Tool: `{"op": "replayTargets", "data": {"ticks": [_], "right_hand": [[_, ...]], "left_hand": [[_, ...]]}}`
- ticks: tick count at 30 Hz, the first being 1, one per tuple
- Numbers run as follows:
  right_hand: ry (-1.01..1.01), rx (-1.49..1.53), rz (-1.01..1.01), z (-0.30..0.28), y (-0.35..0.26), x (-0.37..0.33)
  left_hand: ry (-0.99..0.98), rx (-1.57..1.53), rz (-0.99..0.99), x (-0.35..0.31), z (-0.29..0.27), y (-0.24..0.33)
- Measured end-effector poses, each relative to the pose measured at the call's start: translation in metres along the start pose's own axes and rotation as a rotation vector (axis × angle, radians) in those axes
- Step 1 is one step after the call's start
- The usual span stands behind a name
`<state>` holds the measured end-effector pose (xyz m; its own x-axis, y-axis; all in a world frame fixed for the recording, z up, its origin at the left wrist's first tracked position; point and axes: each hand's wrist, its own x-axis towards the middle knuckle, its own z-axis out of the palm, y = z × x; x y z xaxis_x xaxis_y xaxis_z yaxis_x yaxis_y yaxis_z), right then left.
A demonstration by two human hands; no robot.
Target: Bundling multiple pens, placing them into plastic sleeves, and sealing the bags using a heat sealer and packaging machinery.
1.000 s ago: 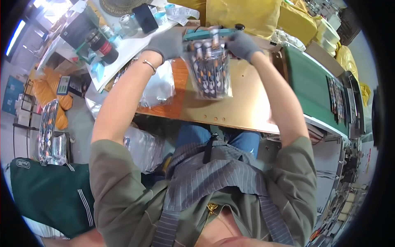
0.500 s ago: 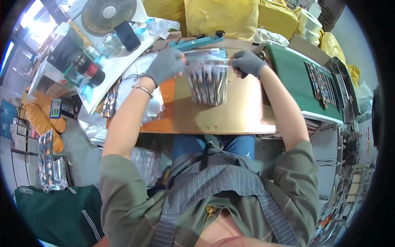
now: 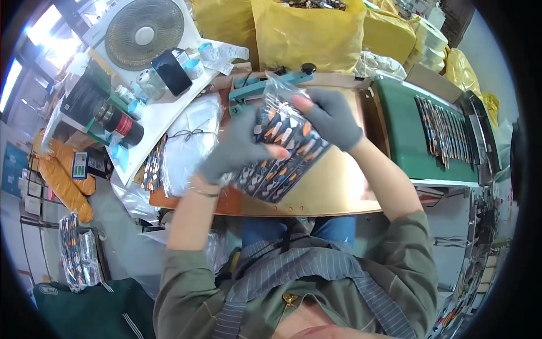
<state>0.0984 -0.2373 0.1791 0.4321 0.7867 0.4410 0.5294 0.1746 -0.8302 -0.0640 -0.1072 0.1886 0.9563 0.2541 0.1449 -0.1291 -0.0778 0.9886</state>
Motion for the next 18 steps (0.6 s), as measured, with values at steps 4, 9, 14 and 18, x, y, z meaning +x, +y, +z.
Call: {"op": "replayTargets", "data": {"ticks": [4, 9, 14, 18], "right_hand": [[0.095, -0.81, 0.016, 0.005, 0.109, 0.045], [0.509, -0.899, 0.262, -0.013, 0.175, 0.115], [0.143, -0.812, 0.188, 0.007, 0.106, 0.14], [0.116, -1.005, 0.365, 0.003, 0.202, 0.115]], "left_hand": [[0.151, -0.165, -0.254, 0.018, 0.0, -0.129], [0.297, -0.428, -0.409, 0.058, -0.012, -0.2], [0.491, -0.416, -0.304, 0.078, -0.052, -0.21], [0.466, -0.405, -0.348, 0.091, -0.052, -0.225]]}}
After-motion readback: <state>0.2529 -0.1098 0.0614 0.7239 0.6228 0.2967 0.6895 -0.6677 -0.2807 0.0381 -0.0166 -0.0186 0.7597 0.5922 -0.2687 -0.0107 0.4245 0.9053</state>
